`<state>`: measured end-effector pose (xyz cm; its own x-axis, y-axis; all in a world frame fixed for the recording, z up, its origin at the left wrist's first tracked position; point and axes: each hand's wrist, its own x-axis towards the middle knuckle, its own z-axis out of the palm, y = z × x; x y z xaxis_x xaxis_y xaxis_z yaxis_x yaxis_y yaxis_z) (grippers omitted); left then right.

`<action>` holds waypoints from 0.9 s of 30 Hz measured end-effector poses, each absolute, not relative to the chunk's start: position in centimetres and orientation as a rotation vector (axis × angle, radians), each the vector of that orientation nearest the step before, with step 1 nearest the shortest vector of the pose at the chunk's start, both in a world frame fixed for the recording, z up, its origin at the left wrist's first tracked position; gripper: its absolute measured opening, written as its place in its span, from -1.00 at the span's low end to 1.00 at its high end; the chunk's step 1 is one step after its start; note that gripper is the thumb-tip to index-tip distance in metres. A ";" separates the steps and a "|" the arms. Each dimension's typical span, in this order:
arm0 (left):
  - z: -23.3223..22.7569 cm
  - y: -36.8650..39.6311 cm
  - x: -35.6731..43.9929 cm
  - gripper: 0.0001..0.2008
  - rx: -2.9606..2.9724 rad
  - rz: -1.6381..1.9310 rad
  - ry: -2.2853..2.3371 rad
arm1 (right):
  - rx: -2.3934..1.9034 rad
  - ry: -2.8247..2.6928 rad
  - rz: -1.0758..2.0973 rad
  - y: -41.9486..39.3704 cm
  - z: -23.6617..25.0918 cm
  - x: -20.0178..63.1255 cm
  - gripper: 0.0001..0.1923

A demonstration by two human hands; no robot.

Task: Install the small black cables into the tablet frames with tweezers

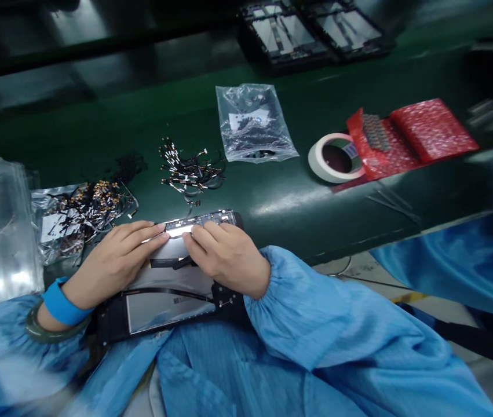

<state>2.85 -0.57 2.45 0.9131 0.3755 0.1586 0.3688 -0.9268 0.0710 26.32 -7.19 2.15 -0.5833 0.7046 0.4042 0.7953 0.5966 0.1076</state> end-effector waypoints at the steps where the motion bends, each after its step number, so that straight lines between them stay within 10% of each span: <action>1: 2.4 -0.6 2.9 -0.65 3.034 0.265 0.588 | -1.236 -2.523 -0.405 -7.3 2.2 26.2 -0.69; 27: 2.7 -1.0 4.8 -0.56 3.070 0.216 0.688 | -1.659 -2.007 0.012 -7.9 1.0 25.9 -0.84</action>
